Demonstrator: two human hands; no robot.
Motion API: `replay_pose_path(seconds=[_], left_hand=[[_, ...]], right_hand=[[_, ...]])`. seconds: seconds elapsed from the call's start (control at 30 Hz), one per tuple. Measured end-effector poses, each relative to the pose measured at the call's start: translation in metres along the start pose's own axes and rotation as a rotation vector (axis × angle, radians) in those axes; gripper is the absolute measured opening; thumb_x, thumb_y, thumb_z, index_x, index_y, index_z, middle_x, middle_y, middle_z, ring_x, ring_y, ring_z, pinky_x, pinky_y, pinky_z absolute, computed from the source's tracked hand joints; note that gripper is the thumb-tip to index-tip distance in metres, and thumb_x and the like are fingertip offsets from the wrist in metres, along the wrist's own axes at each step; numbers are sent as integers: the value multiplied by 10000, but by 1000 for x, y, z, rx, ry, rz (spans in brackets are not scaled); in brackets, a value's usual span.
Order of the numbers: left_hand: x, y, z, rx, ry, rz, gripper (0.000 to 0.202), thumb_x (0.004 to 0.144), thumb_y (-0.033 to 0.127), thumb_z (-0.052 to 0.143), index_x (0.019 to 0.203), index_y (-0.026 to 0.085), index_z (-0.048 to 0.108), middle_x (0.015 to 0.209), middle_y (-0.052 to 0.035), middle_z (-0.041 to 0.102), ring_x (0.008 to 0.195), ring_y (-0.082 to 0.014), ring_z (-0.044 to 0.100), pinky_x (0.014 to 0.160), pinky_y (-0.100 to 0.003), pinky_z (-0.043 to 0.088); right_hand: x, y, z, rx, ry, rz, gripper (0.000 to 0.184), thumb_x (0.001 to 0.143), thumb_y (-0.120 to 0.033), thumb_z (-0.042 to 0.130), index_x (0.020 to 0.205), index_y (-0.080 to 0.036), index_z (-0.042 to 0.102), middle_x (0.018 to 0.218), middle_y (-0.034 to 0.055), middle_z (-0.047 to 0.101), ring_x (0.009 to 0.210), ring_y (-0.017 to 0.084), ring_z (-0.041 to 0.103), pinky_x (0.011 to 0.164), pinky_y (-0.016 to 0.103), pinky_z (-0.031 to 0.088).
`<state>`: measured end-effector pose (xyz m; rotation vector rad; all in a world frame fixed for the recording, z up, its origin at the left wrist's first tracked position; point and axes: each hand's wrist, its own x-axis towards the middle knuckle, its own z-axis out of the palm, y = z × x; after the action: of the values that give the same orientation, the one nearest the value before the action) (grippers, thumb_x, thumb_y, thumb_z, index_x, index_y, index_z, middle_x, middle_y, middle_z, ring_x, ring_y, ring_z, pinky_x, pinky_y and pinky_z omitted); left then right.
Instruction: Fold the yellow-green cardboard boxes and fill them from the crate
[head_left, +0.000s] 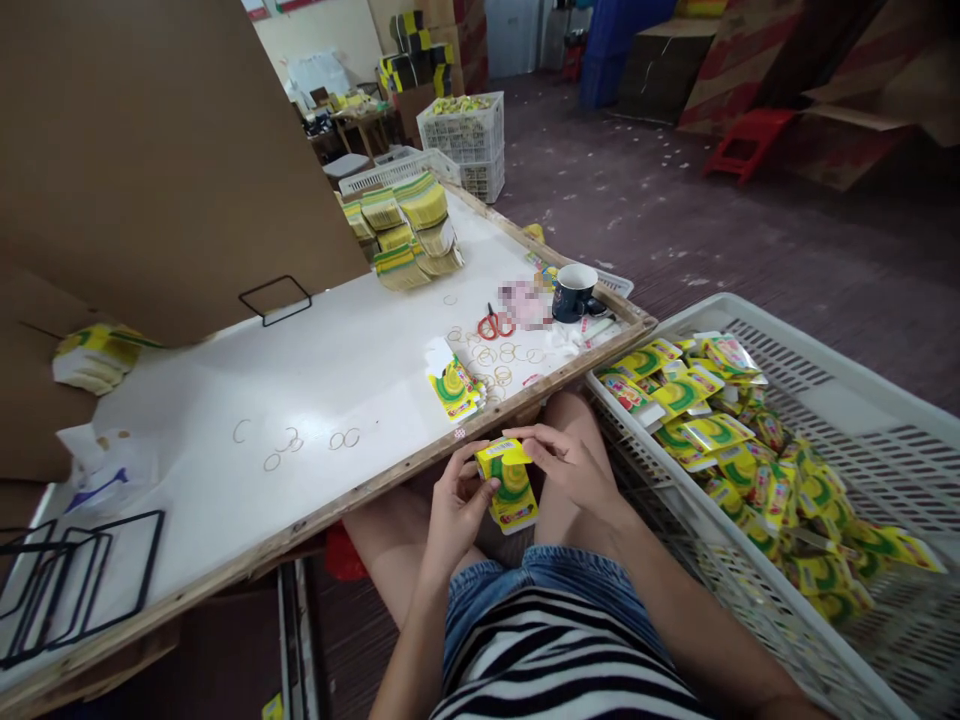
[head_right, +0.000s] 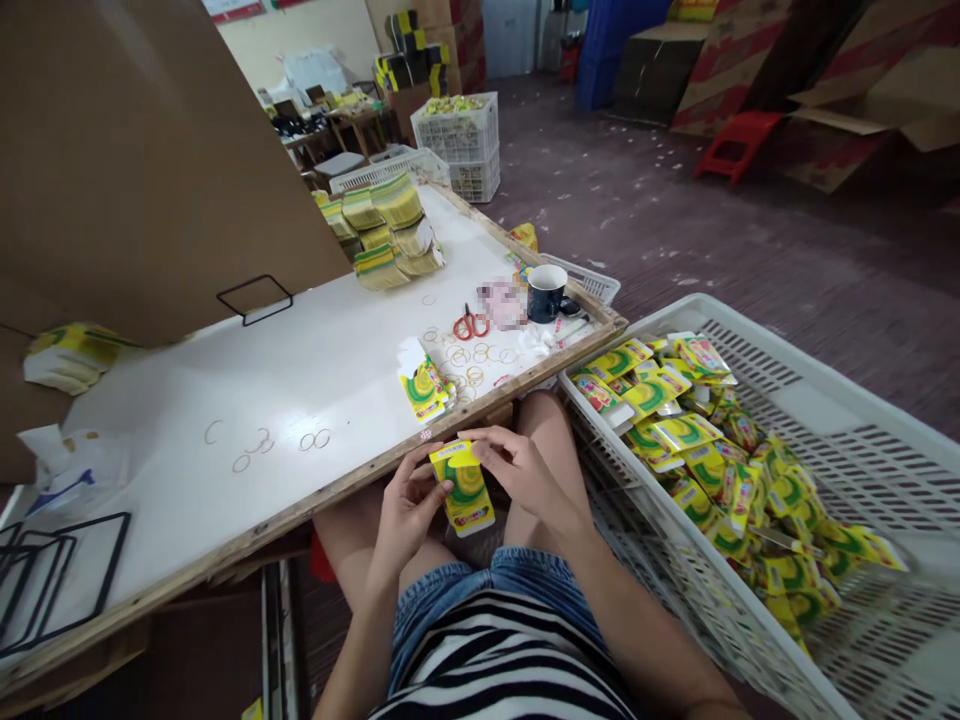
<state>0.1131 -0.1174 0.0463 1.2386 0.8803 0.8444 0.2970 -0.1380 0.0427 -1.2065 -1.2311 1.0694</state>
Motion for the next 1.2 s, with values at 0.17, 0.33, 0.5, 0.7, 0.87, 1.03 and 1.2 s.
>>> replay_pose_path(seconds=[0.17, 0.33, 0.5, 0.7, 0.87, 1.03, 1.2], left_hand=[[1, -1, 1, 70, 14, 16, 462, 814, 298, 669, 1240, 209, 516, 1129, -99, 693, 1025, -237, 660, 857, -318, 530], [-2, 0, 2, 65, -47, -21, 474, 847, 291, 631, 1289, 219, 476, 1158, -98, 677, 1031, -233, 655, 849, -315, 532], [0, 3, 2, -1, -83, -41, 494, 844, 299, 639, 1296, 208, 459, 1164, -114, 671, 1043, -243, 651, 842, -328, 539], [2, 8, 2, -74, -23, -19, 503, 773, 294, 722, 1220, 195, 512, 1078, -105, 704, 996, -242, 672, 820, -327, 547], [2, 10, 4, -77, -42, -7, 493, 765, 295, 730, 1208, 192, 540, 1060, -103, 713, 987, -248, 676, 789, -313, 554], [3, 6, 10, -72, -55, 14, 492, 764, 307, 734, 1205, 186, 553, 1075, -115, 709, 986, -257, 678, 799, -326, 555], [31, -2, -4, 162, 91, 219, 451, 870, 359, 595, 1281, 198, 507, 1211, -129, 651, 1146, -255, 610, 986, -403, 480]], right_hand=[[-1, 4, 4, 56, -130, 152, 502, 759, -339, 694, 1222, -199, 561, 711, -32, 616, 626, 124, 552, 581, 230, 445], [-1, 1, 9, -39, -83, 165, 395, 762, -264, 642, 1132, -201, 518, 731, -18, 659, 634, 143, 597, 587, 235, 452], [0, -5, 12, -291, -16, 130, 307, 782, -241, 618, 1078, -209, 543, 554, -65, 551, 521, 138, 526, 526, 221, 384], [-2, -4, 9, -223, -15, -9, 297, 879, -357, 556, 1112, -178, 598, 619, -20, 585, 541, 137, 525, 530, 237, 400], [-3, 6, 7, -114, 106, -85, 211, 878, -369, 570, 945, -196, 671, 921, 58, 655, 761, 161, 602, 666, 268, 489], [-6, 12, 15, 146, 84, -14, 180, 820, -342, 650, 930, -201, 642, 869, 26, 647, 801, 162, 629, 713, 279, 523], [-7, 8, -2, 296, 753, -177, 248, 808, -353, 665, 997, -217, 580, 841, 3, 634, 663, 128, 603, 610, 265, 510]])
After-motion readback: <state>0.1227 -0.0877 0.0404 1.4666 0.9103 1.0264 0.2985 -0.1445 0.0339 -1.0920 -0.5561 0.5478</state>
